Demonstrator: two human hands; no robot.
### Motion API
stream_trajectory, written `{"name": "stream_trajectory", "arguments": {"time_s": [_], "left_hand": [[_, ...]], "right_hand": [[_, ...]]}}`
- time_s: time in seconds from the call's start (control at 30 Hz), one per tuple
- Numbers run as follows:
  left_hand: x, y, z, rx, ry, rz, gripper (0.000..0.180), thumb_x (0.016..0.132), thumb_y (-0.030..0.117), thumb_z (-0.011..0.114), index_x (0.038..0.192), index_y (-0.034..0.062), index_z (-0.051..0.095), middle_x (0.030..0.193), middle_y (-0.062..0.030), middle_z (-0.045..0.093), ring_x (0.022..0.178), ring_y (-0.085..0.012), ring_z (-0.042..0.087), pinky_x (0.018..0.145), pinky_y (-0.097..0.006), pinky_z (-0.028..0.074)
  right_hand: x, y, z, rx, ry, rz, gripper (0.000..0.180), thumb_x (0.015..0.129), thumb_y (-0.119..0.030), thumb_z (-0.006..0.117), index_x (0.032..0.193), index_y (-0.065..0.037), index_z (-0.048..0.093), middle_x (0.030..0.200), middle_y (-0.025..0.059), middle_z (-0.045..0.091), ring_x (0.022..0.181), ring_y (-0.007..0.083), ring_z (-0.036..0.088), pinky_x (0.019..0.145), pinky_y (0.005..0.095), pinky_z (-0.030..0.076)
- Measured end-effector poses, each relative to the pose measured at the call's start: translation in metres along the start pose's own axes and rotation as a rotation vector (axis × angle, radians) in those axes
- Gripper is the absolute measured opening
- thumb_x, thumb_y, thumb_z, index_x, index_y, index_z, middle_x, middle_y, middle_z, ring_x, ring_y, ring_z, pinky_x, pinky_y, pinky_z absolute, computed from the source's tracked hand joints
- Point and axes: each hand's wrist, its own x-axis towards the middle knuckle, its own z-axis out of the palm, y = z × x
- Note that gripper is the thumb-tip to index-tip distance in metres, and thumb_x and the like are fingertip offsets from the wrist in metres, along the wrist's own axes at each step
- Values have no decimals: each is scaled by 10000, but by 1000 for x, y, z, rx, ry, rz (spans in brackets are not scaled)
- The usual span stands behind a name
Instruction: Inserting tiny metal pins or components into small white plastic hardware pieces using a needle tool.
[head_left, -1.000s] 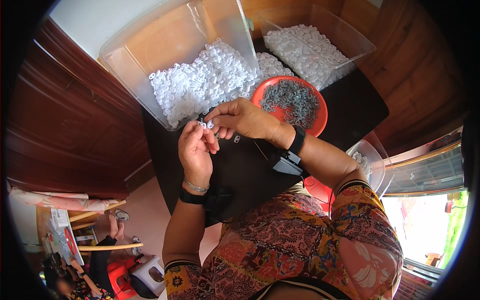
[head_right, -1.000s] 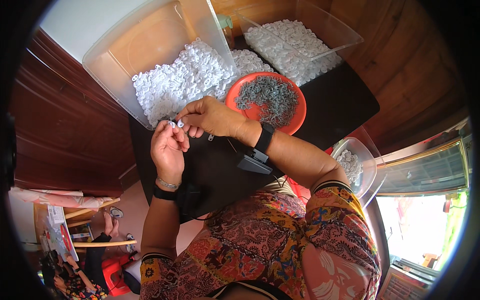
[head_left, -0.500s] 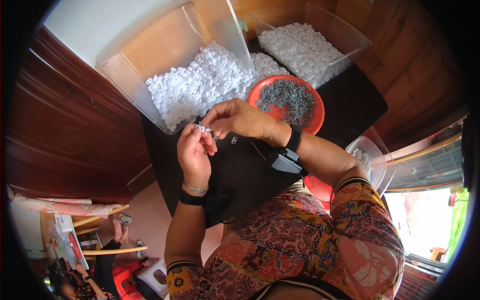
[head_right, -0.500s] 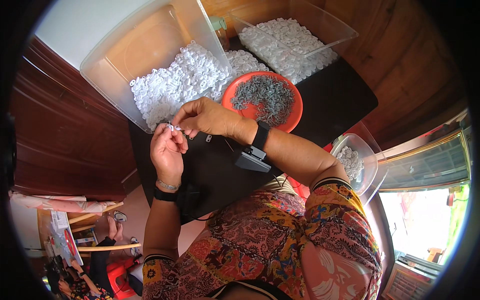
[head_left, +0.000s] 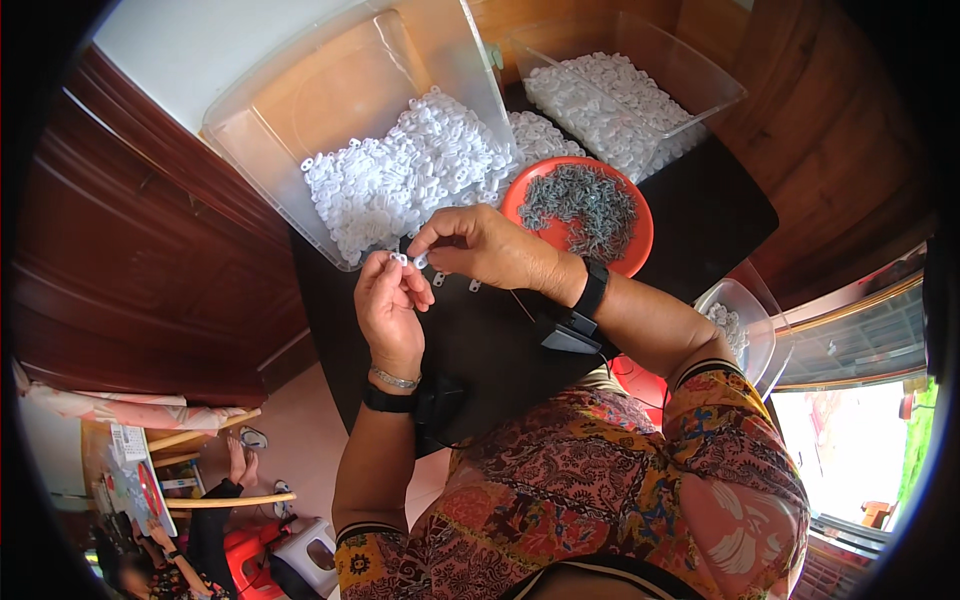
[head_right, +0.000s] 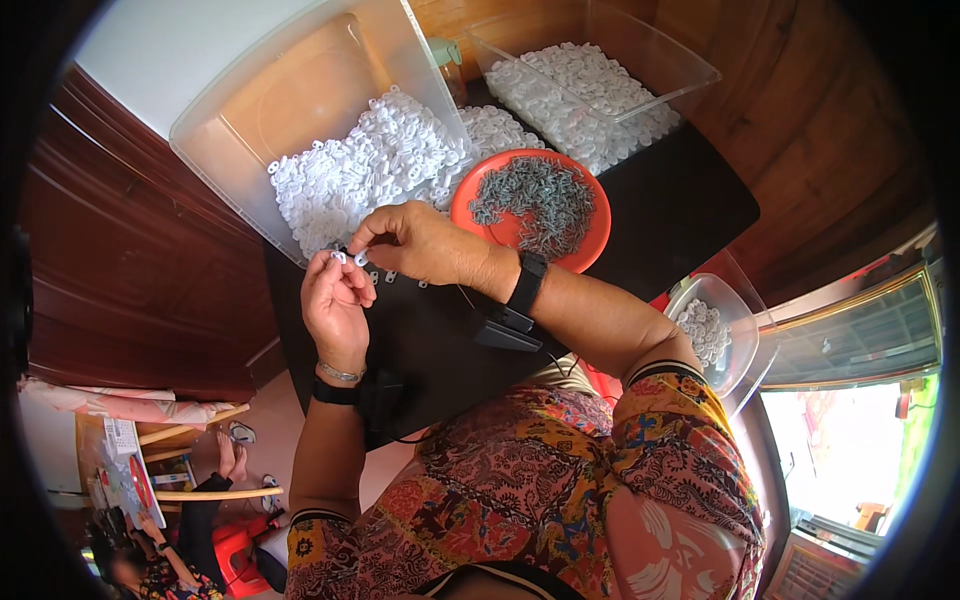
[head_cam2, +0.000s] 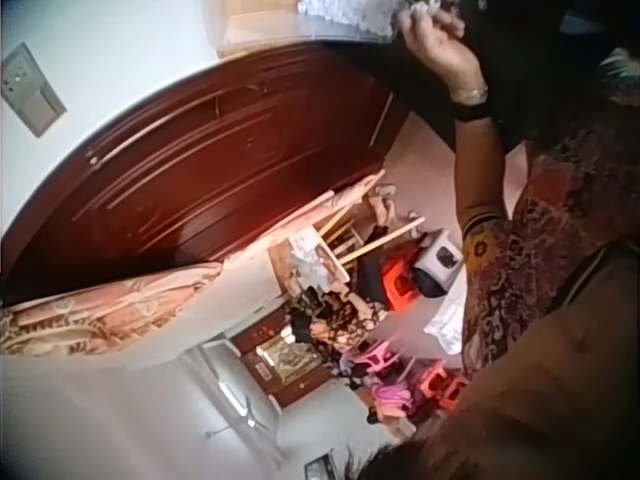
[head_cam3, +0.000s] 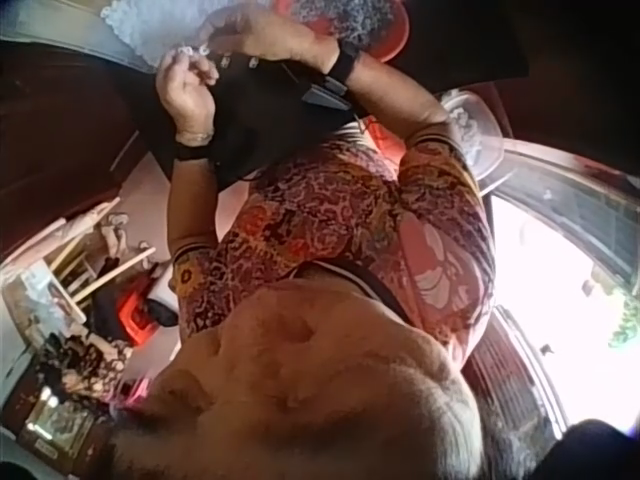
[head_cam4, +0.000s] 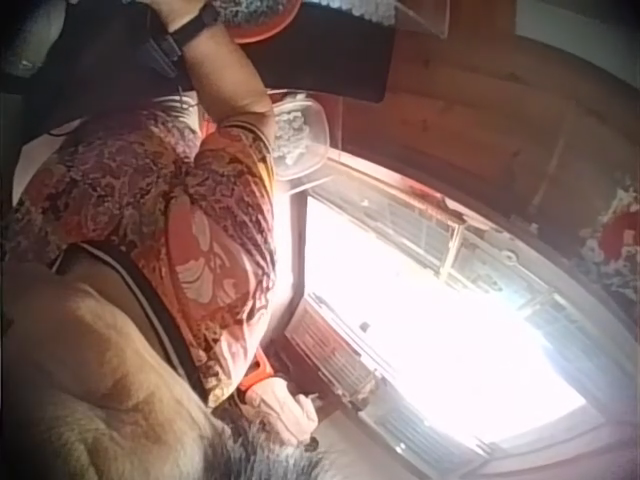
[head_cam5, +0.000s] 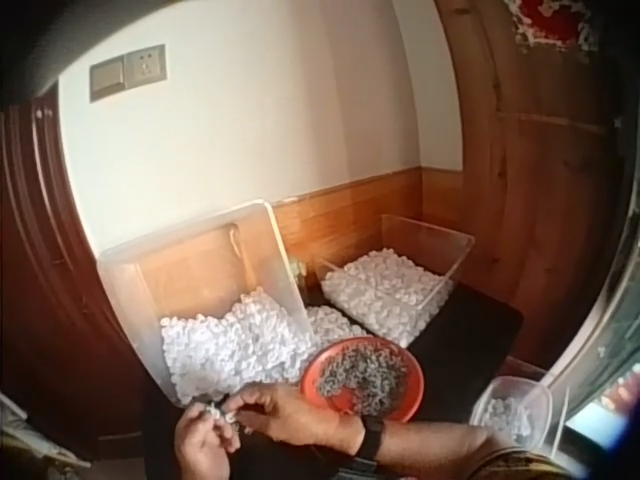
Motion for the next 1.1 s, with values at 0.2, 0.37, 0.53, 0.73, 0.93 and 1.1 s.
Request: {"name": "stream_trajectory", "arguments": {"time_s": [0.2,0.37,0.53,0.73,0.93,1.1], "left_hand": [[-1,0,-1,-42,-45,-27,187,936,186,454,822,41,487,638,-57,508,531,-140,493,488,-235,357],[-5,1,3,45,-81,66,184,951,184,420,850,42,479,664,-59,502,568,-152,491,534,-250,364],[-8,2,6,51,-68,99,186,953,181,430,852,38,490,686,-64,545,577,-140,511,535,-242,368],[-7,1,7,64,-51,94,188,957,181,417,862,35,489,690,-66,536,585,-147,515,534,-243,368],[-7,-1,9,63,-49,89,185,957,181,428,864,36,497,692,-62,538,578,-142,514,526,-238,368],[-5,-4,2,150,-8,45,177,945,178,443,851,40,501,673,-50,530,545,-125,497,501,-229,358]], "right_hand": [[2,7,4,305,17,42,240,858,36,606,1096,10,616,965,35,648,858,100,595,777,254,502],[1,7,3,447,-7,20,230,855,57,608,1079,7,614,987,43,647,909,116,608,811,274,512],[0,7,6,465,30,-31,220,858,63,607,1069,7,623,990,51,659,937,128,622,851,279,514],[0,4,11,433,70,-20,212,875,45,598,1081,15,640,969,52,662,871,106,615,787,261,522],[2,6,13,525,128,-19,206,879,9,615,1084,6,638,888,35,652,788,95,601,713,238,514],[4,5,-3,373,110,38,194,891,-38,627,1082,-5,634,882,24,654,744,84,585,686,234,499]]}}
